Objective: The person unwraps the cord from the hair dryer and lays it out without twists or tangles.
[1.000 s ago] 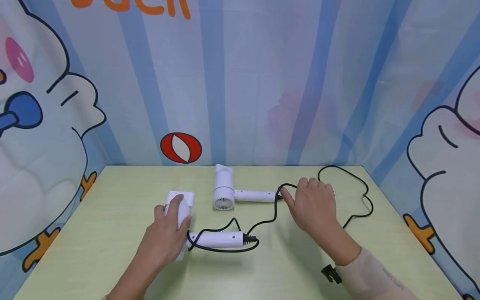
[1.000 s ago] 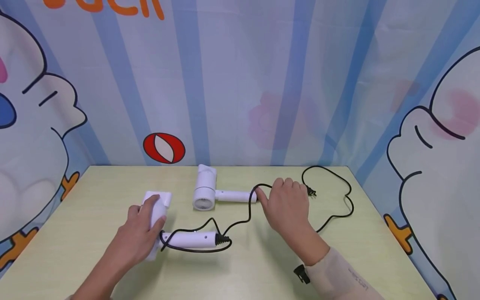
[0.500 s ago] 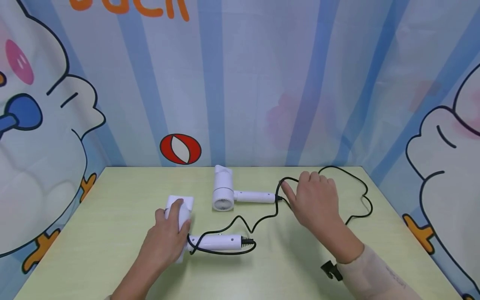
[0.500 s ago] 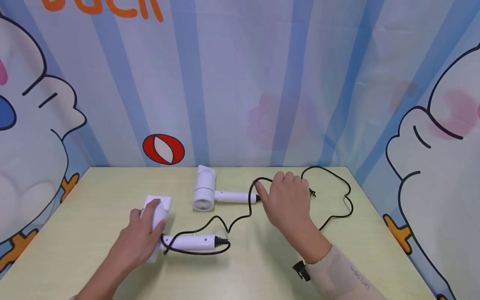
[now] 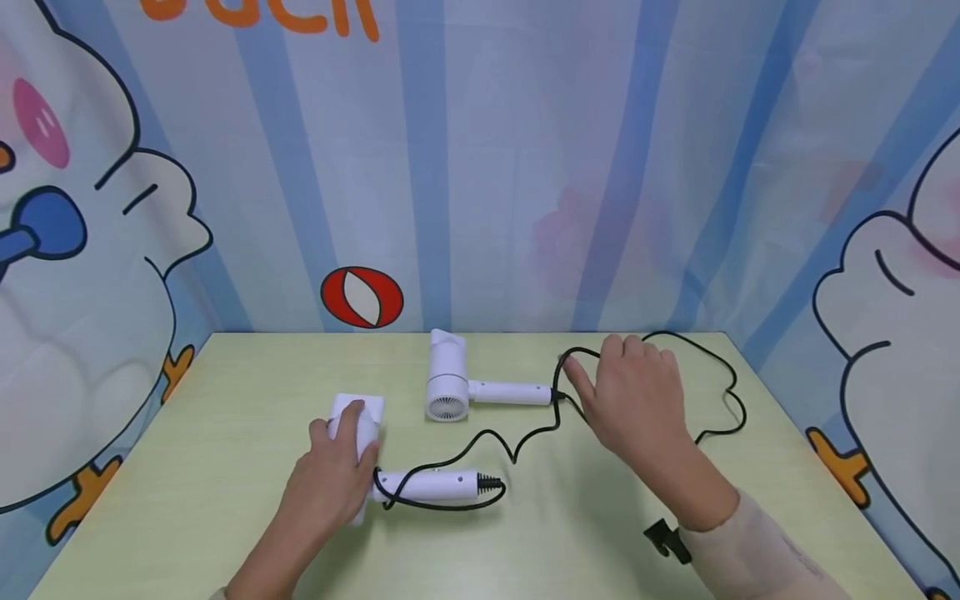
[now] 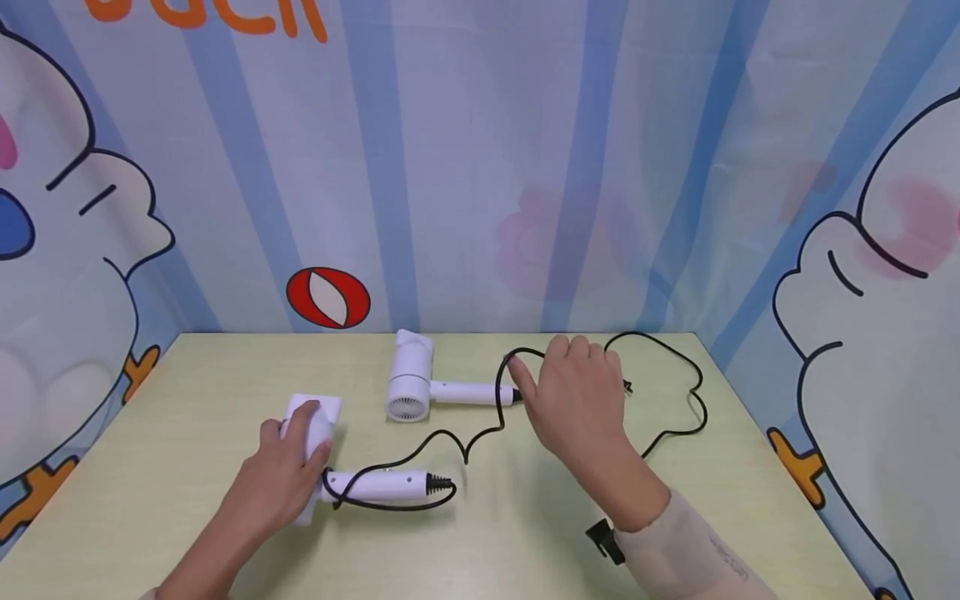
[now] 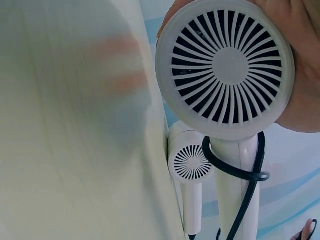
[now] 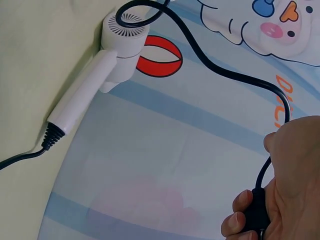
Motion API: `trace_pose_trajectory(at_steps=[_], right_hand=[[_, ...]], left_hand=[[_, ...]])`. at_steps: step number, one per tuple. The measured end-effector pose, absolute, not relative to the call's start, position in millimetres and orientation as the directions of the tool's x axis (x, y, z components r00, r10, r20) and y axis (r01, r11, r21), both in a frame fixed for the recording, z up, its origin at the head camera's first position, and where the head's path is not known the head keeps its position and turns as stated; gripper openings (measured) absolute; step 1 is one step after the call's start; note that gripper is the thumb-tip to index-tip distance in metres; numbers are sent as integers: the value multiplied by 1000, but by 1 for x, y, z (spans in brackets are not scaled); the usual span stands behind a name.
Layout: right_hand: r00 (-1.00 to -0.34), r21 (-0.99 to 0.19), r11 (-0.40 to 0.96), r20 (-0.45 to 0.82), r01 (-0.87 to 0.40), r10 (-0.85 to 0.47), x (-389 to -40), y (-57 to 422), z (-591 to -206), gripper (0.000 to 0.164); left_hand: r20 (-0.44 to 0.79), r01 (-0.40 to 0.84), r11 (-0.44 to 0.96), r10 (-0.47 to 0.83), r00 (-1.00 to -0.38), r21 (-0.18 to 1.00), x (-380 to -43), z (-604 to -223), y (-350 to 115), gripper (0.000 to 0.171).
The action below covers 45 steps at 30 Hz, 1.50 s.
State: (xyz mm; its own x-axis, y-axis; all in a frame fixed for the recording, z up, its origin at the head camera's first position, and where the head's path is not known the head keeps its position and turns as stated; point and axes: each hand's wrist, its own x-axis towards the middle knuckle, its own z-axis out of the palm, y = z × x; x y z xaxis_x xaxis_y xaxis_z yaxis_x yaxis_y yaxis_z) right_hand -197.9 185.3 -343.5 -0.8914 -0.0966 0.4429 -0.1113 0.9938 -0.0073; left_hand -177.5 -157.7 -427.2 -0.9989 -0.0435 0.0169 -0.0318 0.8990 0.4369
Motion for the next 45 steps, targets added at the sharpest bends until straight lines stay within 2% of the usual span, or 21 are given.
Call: trace_pose_trajectory(at_steps=[15,23,30,45], right_hand=[[-843,-40,980,517,-197,-149,-168,183,-329,55],[-851,-67,972,500,-225,-163,-150,182,-329,51],[-835,-41,965,511,-261,-204,-138,183,-335,50],[-898,19,960,348,-279,-267,-116,181,-366,49]], left_hand=[[23,-38,898,-53,-998,438,-181,-432,-163,63],[24,-45,896,-63,-998,442,-183,-432,-166,64],[44,-43,891,-70,-997,452,-185,-427,-168,65],[75,-58,882,-105,-992,467,-189,-415,-172,67]])
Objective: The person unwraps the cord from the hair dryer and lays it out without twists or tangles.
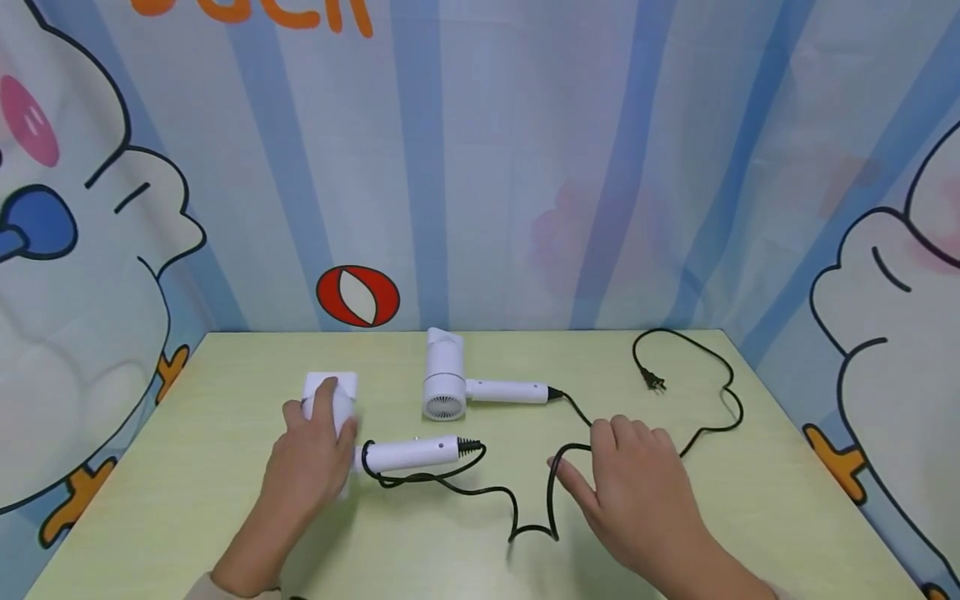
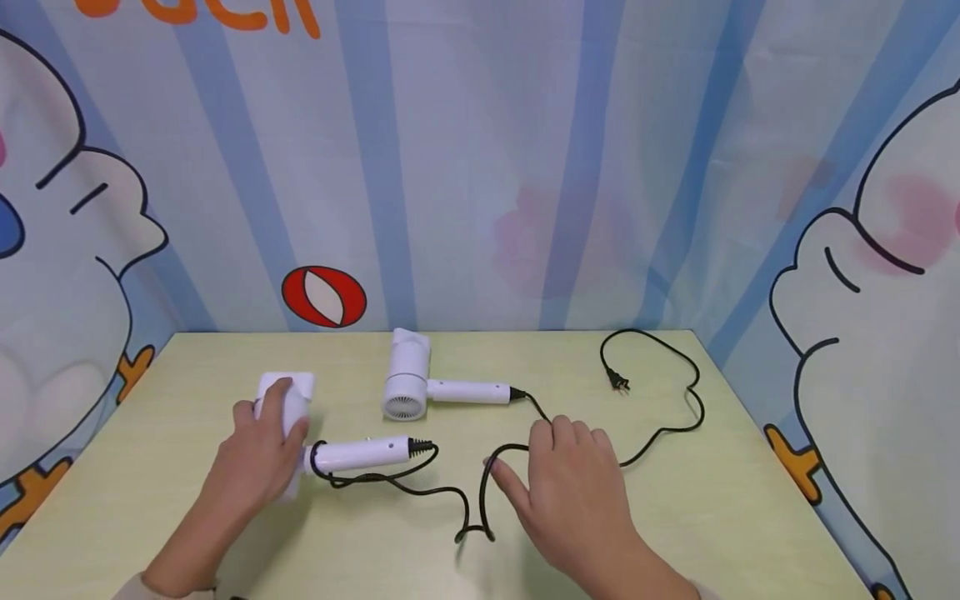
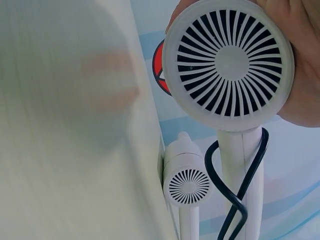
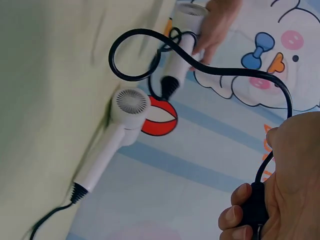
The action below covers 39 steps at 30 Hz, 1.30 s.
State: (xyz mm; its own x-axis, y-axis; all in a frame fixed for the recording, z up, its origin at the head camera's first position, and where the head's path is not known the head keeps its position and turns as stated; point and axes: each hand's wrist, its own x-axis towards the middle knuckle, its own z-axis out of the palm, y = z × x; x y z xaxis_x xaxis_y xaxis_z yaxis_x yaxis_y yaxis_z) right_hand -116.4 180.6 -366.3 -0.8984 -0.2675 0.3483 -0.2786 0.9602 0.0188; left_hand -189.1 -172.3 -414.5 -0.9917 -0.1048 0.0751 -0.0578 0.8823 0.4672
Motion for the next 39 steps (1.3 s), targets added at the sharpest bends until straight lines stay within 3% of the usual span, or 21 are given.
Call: trace_pose_trajectory(at_steps=[10,17,20,27,35,39], right_hand=[[-892,51,948,327,-314,-313,-114,195,-382,45],[-838,-18,910,397,-414,-373,-115,213,-388,19],[-834,-77,888,388,-454,-392,-114,225,-392,17],[-899,-217,873,140,-437,-415,-111,267,-396,9],[-913,-246,898,-94,-365,-397,-111,318,-419,9],[-905,-199,901,-110,-385,-411,-109,336,-431,12]], left_hand=[[80,-68,879,-119,-990,472,-188,-413,-172,67],[70,-75,876,-123,-990,477,-188,-413,-175,67],[62,-81,872,-126,-990,482,-187,-413,-177,68],[51,-88,869,-129,-990,487,-187,-412,-184,67],[33,-115,861,-150,-988,496,-187,-413,-190,68],[7,-123,849,-148,-989,514,-186,-412,-194,69]])
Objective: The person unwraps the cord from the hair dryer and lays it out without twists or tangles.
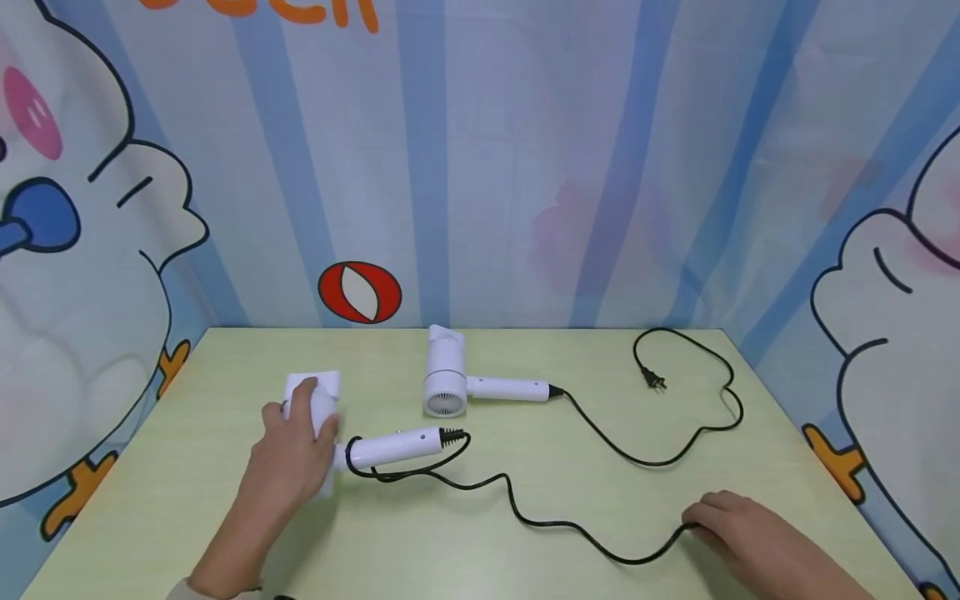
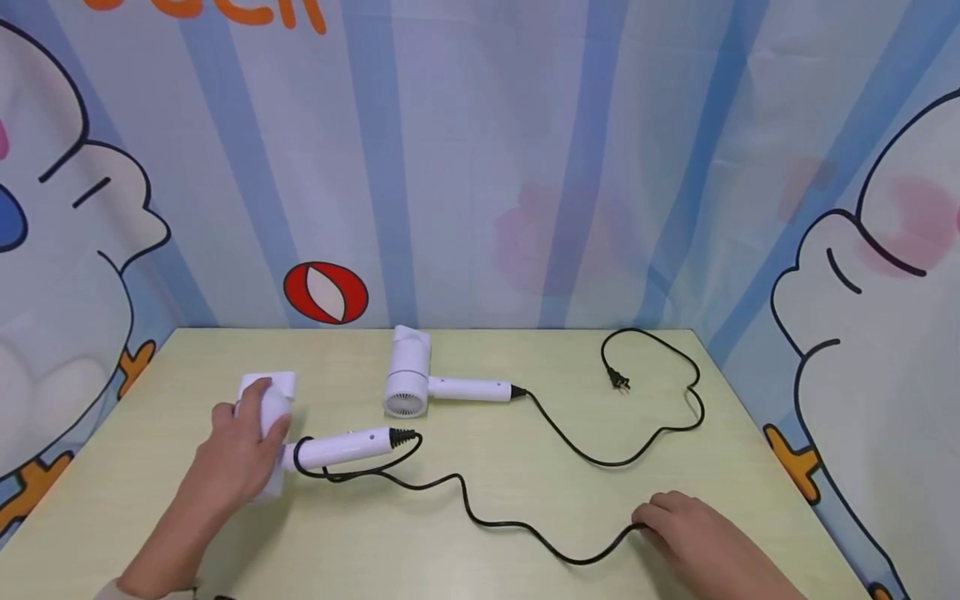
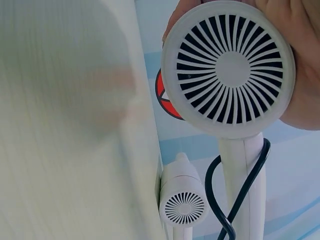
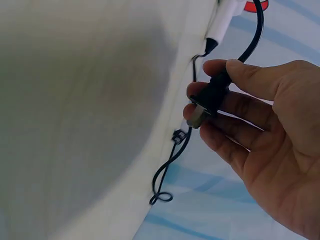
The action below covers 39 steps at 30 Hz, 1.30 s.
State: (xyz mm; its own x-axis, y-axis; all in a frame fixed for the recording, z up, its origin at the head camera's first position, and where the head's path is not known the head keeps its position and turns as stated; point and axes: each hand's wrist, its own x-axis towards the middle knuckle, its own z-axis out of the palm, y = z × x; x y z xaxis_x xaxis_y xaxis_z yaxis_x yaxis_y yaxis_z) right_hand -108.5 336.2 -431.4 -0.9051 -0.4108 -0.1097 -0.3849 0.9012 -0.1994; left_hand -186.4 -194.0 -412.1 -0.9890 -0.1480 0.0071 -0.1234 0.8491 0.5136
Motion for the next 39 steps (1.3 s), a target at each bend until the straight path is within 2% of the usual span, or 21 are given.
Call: trace_pose_trajectory(at_steps=[5,13,18,25,29,34,39], right_hand=[[-925,-90,931,-114,-353,-362,-107,349,-439,13],[-928,127,922,31,-366,-372,-110,359,-441,18],[-935,211,917,32,-338,-352,-114,364,-443,25],[-954,122,950,-128,-287,-272,-121,372,-445,22],[-955,92,959,-161,-266,-250,-121,373,-445,22],[-962,76,966,-136,-248,-236,-120,367,-438,16],[-974,62,972,-18,-225,-225,-117,325,-415,29]], left_hand=[[-13,-135,845,-150,-989,518,-186,-410,-195,69],[-20,-135,845,-146,-989,517,-186,-411,-195,68],[-10,-121,846,-136,-991,519,-185,-411,-195,68],[4,-115,849,-137,-991,515,-184,-411,-194,67],[8,-113,850,-136,-991,515,-184,-410,-193,67],[-5,-117,851,-134,-991,513,-183,-409,-192,69],[18,-97,858,-123,-992,505,-182,-408,-188,67]])
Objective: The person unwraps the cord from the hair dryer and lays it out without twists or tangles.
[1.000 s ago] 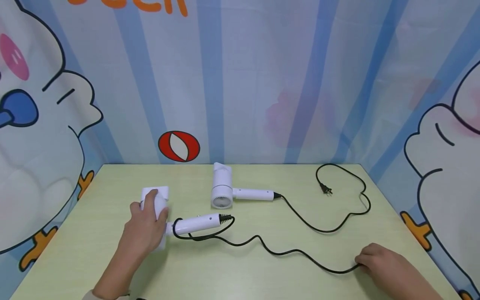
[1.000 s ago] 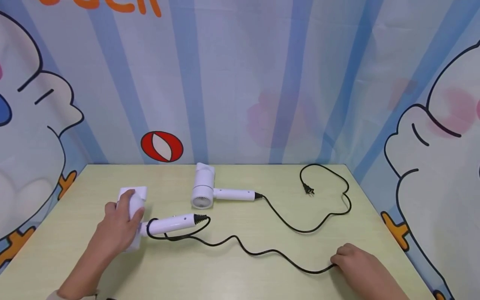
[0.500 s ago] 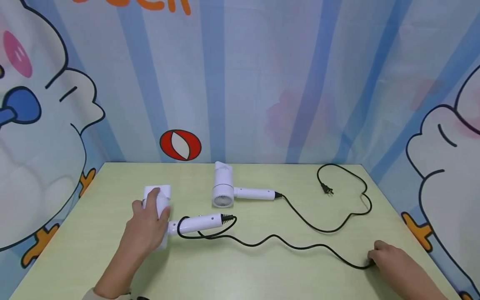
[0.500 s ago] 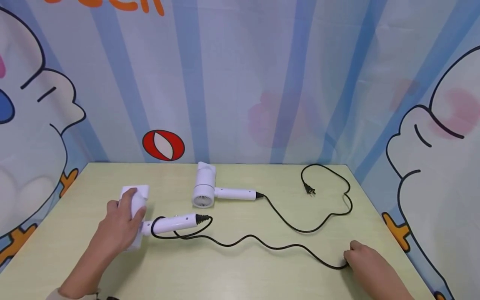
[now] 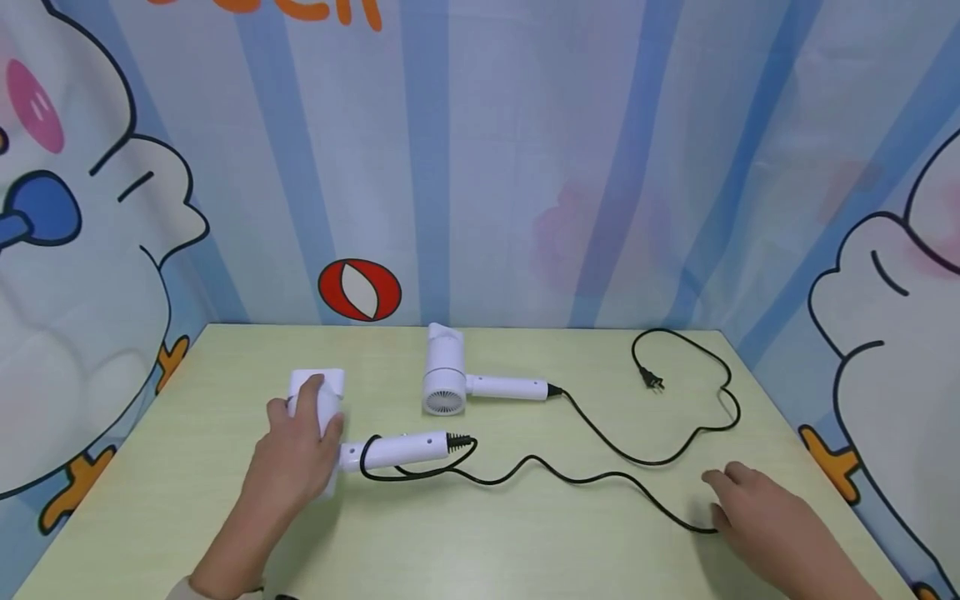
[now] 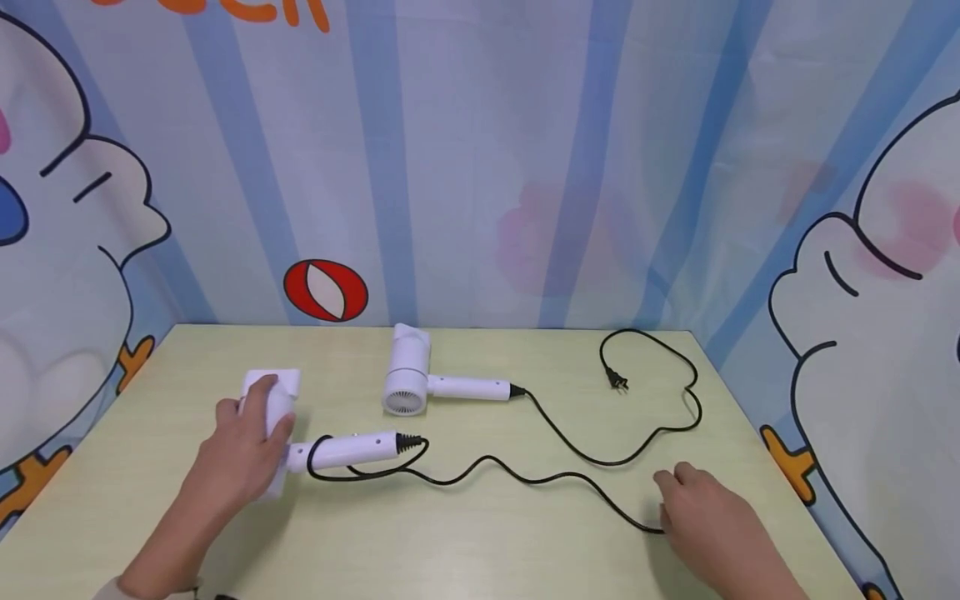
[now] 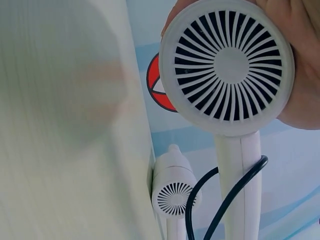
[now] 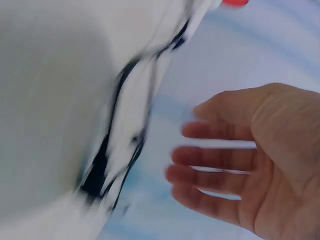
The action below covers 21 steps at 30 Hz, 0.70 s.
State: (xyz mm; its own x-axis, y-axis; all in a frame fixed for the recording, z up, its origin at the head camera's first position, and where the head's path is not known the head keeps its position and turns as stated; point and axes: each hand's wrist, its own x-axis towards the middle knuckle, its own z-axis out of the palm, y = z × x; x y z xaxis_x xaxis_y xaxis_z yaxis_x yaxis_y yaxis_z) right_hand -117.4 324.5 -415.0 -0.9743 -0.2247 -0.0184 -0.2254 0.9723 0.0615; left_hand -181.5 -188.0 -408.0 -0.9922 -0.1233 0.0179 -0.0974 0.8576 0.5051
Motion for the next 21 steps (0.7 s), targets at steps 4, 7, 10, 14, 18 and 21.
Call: trace_pose_trajectory(at_steps=[4,7,10,14,18,21], right_hand=[[-944,80,958,169,-274,-284,-114,269,-407,50],[-894,94,935,272,-343,-356,-111,232,-407,66],[-844,90,914,358,-395,-400,-107,201,-402,79],[-765,48,895,501,-443,-405,-102,171,-386,92],[-702,32,878,587,-477,-403,-97,152,-371,101],[-679,47,876,613,-479,-404,-95,146,-365,105]], left_hand=[[41,-75,865,-109,-993,496,-180,-407,-185,66],[39,-68,869,-99,-994,490,-179,-406,-182,66],[33,-65,873,-92,-995,483,-178,-406,-178,67],[35,-68,877,-96,-995,475,-177,-406,-175,68],[38,-73,881,-103,-994,467,-177,-406,-174,68],[39,-75,884,-105,-994,462,-178,-405,-173,68]])
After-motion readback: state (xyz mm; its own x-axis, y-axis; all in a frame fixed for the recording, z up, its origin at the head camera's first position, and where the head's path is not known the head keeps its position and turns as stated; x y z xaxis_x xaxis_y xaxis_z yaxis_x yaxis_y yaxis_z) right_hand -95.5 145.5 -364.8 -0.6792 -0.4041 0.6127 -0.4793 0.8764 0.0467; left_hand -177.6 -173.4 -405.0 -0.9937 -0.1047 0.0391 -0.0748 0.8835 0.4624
